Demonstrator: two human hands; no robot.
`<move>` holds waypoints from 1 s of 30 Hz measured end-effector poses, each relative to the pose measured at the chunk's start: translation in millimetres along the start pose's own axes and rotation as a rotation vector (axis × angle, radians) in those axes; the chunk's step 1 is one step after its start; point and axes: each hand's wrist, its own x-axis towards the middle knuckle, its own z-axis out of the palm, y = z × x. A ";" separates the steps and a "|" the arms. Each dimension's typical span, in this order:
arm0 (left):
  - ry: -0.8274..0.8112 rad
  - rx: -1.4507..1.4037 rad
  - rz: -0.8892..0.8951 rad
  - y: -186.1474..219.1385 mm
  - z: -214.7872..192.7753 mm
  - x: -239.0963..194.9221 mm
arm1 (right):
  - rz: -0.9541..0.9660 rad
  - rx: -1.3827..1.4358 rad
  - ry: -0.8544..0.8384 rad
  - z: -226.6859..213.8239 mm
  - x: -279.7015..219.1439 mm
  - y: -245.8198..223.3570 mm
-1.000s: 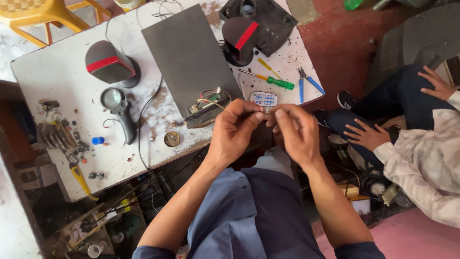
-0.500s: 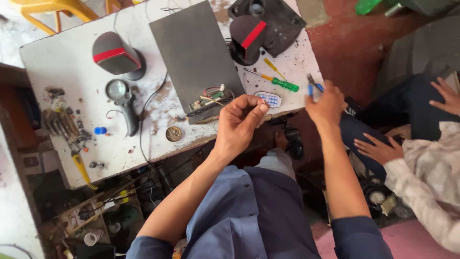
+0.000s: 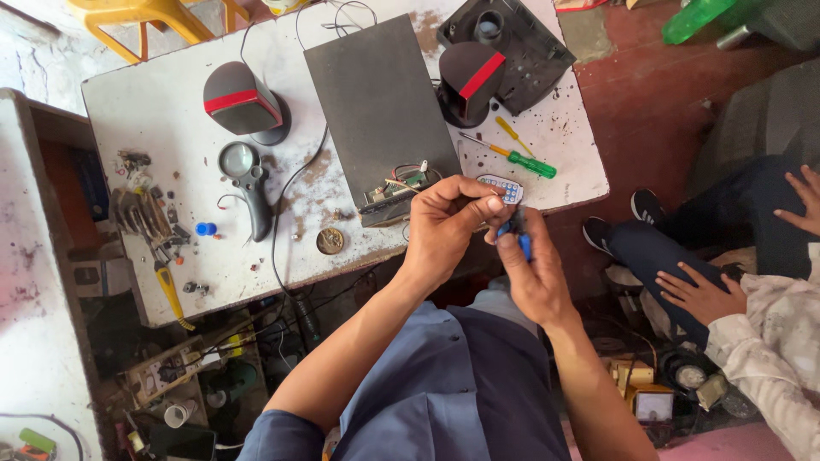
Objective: The person uses a soldering iron to work on wires connected to a small circuit board inside a black box. They also use pliers to strip wire insulation and a magnifying glass to inspect the connections.
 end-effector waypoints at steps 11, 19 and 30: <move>0.007 0.218 0.081 7.3 4.4 -7.0 | -0.061 -0.355 0.087 11.4 4.1 -31.0; -0.022 0.240 0.110 3.4 3.6 -8.9 | -0.115 -0.334 0.098 13.2 1.2 -36.0; 0.032 0.333 0.042 -1.5 3.9 -11.6 | 0.015 -0.218 0.181 10.9 -7.5 -4.1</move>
